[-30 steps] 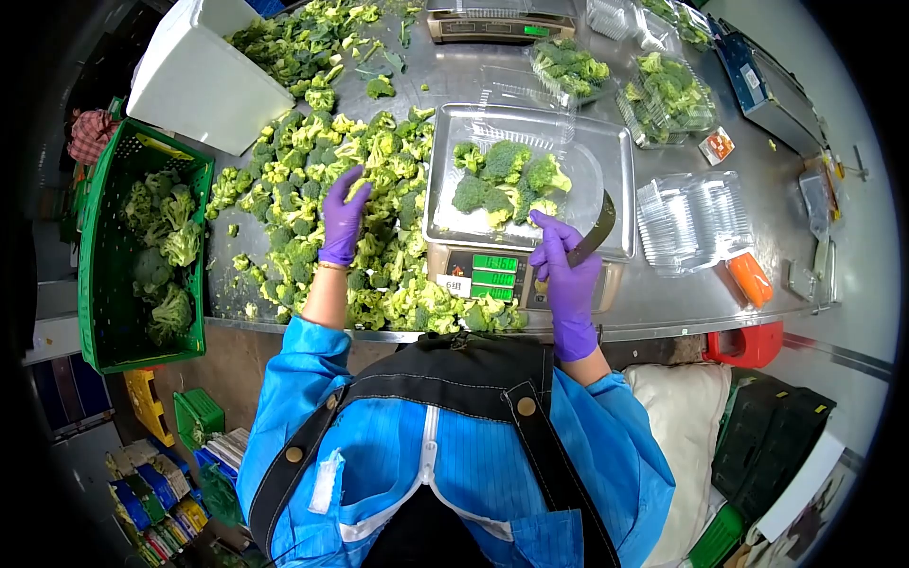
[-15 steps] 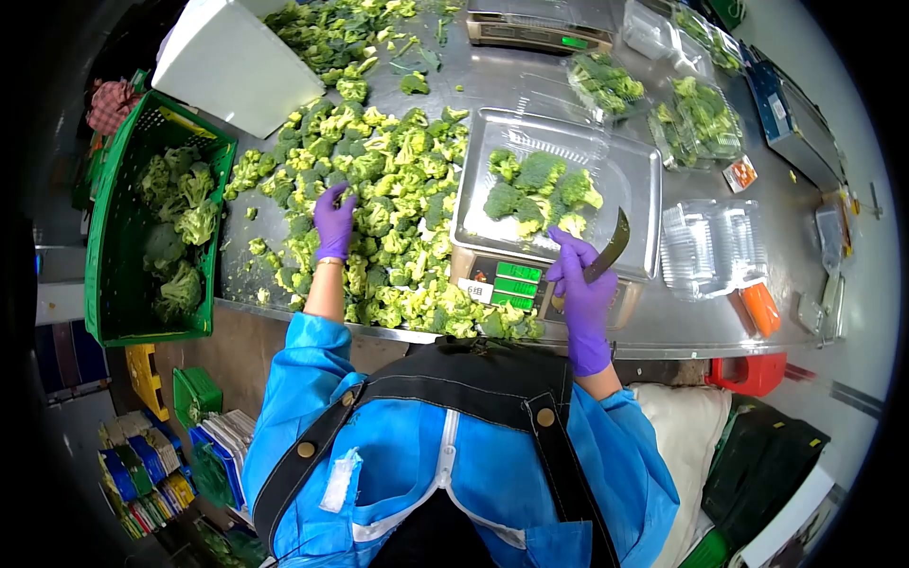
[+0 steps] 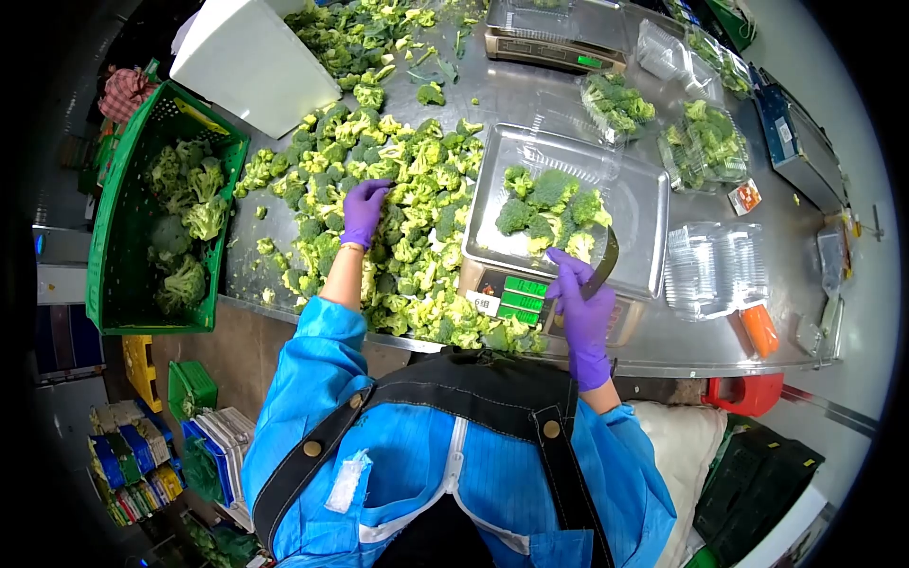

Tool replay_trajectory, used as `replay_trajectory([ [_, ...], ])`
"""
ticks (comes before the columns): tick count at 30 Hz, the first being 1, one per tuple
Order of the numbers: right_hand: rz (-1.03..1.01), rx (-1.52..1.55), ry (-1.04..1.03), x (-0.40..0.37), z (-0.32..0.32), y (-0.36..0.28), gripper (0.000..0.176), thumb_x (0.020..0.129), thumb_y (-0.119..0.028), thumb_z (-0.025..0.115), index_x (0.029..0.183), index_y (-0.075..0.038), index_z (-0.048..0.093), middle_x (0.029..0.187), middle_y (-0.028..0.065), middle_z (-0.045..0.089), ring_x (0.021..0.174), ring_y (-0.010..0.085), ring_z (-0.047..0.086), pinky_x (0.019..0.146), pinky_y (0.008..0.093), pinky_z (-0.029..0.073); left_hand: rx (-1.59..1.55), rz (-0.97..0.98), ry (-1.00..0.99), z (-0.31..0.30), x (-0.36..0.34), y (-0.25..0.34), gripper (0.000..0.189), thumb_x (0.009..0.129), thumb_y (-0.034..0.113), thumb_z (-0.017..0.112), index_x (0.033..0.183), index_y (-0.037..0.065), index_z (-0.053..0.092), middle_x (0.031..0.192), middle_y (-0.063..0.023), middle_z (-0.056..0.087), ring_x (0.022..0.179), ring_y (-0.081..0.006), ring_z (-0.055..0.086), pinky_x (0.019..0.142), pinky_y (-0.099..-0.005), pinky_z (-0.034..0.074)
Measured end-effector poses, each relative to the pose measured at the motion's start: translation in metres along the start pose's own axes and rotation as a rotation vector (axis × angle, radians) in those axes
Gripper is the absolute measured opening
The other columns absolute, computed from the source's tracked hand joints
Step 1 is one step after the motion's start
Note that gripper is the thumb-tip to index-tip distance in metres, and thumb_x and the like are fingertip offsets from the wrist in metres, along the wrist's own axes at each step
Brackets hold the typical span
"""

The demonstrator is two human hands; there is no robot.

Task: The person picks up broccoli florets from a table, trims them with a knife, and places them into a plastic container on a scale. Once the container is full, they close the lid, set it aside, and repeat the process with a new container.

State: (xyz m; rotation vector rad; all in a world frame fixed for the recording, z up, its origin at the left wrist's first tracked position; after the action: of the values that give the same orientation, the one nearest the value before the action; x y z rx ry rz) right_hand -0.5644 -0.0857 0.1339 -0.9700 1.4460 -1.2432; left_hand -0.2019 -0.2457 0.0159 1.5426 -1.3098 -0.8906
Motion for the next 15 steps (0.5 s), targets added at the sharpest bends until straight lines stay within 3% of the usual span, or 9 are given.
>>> replay_trajectory([
  [2, 0.019, 0.026, -0.002, 0.000, 0.002, 0.004, 0.025, 0.089, -0.018, 0.054, 0.106, -0.003, 0.063, 0.064, 0.0004, 0.056, 0.050, 0.0031, 0.045, 0.046, 0.0170, 0.034, -0.008, -0.035, 0.026, -0.007, -0.003, -0.001, 0.029, 0.073, 0.019, 0.066, 0.096, 0.003, 0.065, 0.097, -0.0135, 0.065, 0.087, -0.0272, 0.061, 0.078, -0.0363, 0.048],
  [4, 0.035, 0.010, -0.015, 0.000, 0.008, 0.003, 0.024, 0.089, -0.019, 0.054, 0.106, -0.003, 0.063, 0.064, 0.0003, 0.056, 0.051, 0.0032, 0.045, 0.046, 0.0171, 0.034, 0.406, 0.241, 0.045, -0.007, -0.008, 0.017, 0.035, 0.072, 0.023, 0.067, 0.101, 0.004, 0.064, 0.103, -0.0148, 0.063, 0.092, -0.0290, 0.058, 0.084, -0.0373, 0.045],
  [6, 0.045, -0.007, -0.032, 0.000, 0.013, 0.003, 0.024, 0.089, -0.019, 0.054, 0.105, -0.003, 0.063, 0.063, 0.0001, 0.056, 0.051, 0.0032, 0.046, 0.046, 0.0171, 0.035, 0.718, 0.220, -0.062, 0.006, -0.010, 0.017, 0.053, 0.068, 0.035, 0.068, 0.113, 0.008, 0.059, 0.106, -0.0141, 0.062, 0.100, -0.0336, 0.053, 0.090, -0.0415, 0.041],
  [9, 0.022, -0.021, -0.076, 0.000, 0.017, 0.002, 0.024, 0.091, -0.016, 0.051, 0.107, -0.001, 0.061, 0.066, 0.0022, 0.058, 0.050, 0.0031, 0.046, 0.044, 0.0162, 0.033, 0.932, 0.190, -0.066, 0.028, -0.010, 0.019, 0.052, 0.063, 0.032, 0.069, 0.109, 0.009, 0.061, 0.102, -0.0130, 0.063, 0.100, -0.0331, 0.052, 0.088, -0.0413, 0.041],
  [10, 0.010, -0.030, -0.080, -0.001, 0.017, 0.001, 0.024, 0.091, -0.015, 0.051, 0.107, -0.001, 0.061, 0.065, 0.0022, 0.058, 0.050, 0.0031, 0.046, 0.044, 0.0161, 0.033, 0.928, 0.200, -0.064, 0.029, -0.006, 0.015, 0.052, 0.063, 0.032, 0.069, 0.109, 0.009, 0.061, 0.102, -0.0130, 0.063, 0.100, -0.0331, 0.052, 0.088, -0.0413, 0.041],
  [12, -0.008, -0.038, -0.072, -0.002, 0.013, -0.001, 0.024, 0.091, -0.015, 0.051, 0.108, -0.001, 0.061, 0.065, 0.0021, 0.058, 0.050, 0.0030, 0.046, 0.044, 0.0160, 0.033, 0.634, 0.080, -0.058, 0.022, 0.005, 0.007, 0.046, 0.061, 0.029, 0.070, 0.102, 0.008, 0.064, 0.097, -0.0135, 0.064, 0.093, -0.0322, 0.056, 0.084, -0.0395, 0.045],
  [13, 0.006, -0.036, -0.059, -0.003, 0.010, -0.001, 0.024, 0.091, -0.015, 0.051, 0.107, -0.001, 0.061, 0.065, 0.0020, 0.058, 0.050, 0.0030, 0.046, 0.043, 0.0160, 0.033, 0.505, 0.145, -0.019, 0.016, 0.005, 0.010, 0.042, 0.062, 0.025, 0.070, 0.098, 0.005, 0.065, 0.094, -0.0135, 0.065, 0.083, -0.0280, 0.060, 0.076, -0.0346, 0.048],
  [14, 0.022, -0.032, -0.047, -0.003, 0.007, 0.000, 0.024, 0.091, -0.015, 0.051, 0.107, -0.001, 0.061, 0.065, 0.0019, 0.058, 0.050, 0.0030, 0.047, 0.043, 0.0160, 0.033, 0.180, 0.156, 0.031, 0.011, 0.005, 0.002, 0.038, 0.066, 0.023, 0.068, 0.098, 0.003, 0.065, 0.089, -0.0103, 0.065, 0.073, -0.0220, 0.061, 0.071, -0.0304, 0.049],
  [15, 0.015, -0.030, -0.036, -0.003, 0.005, 0.001, 0.024, 0.091, -0.015, 0.052, 0.107, -0.001, 0.062, 0.064, 0.0013, 0.058, 0.050, 0.0029, 0.047, 0.043, 0.0160, 0.033, 0.021, 0.042, 0.015, 0.005, 0.000, 0.009, 0.035, 0.070, 0.022, 0.066, 0.099, 0.003, 0.064, 0.089, -0.0078, 0.064, 0.075, -0.0193, 0.060, 0.072, -0.0297, 0.048],
])
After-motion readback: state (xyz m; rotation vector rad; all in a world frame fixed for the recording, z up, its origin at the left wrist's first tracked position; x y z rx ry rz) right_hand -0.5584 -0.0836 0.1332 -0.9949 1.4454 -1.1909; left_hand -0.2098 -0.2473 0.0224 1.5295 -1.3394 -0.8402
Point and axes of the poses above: each hand's wrist, its own x-axis towards the middle knuckle, its own z-axis out of the palm, y = z × x, the point moved 5 cm from there along x, towards the middle knuckle
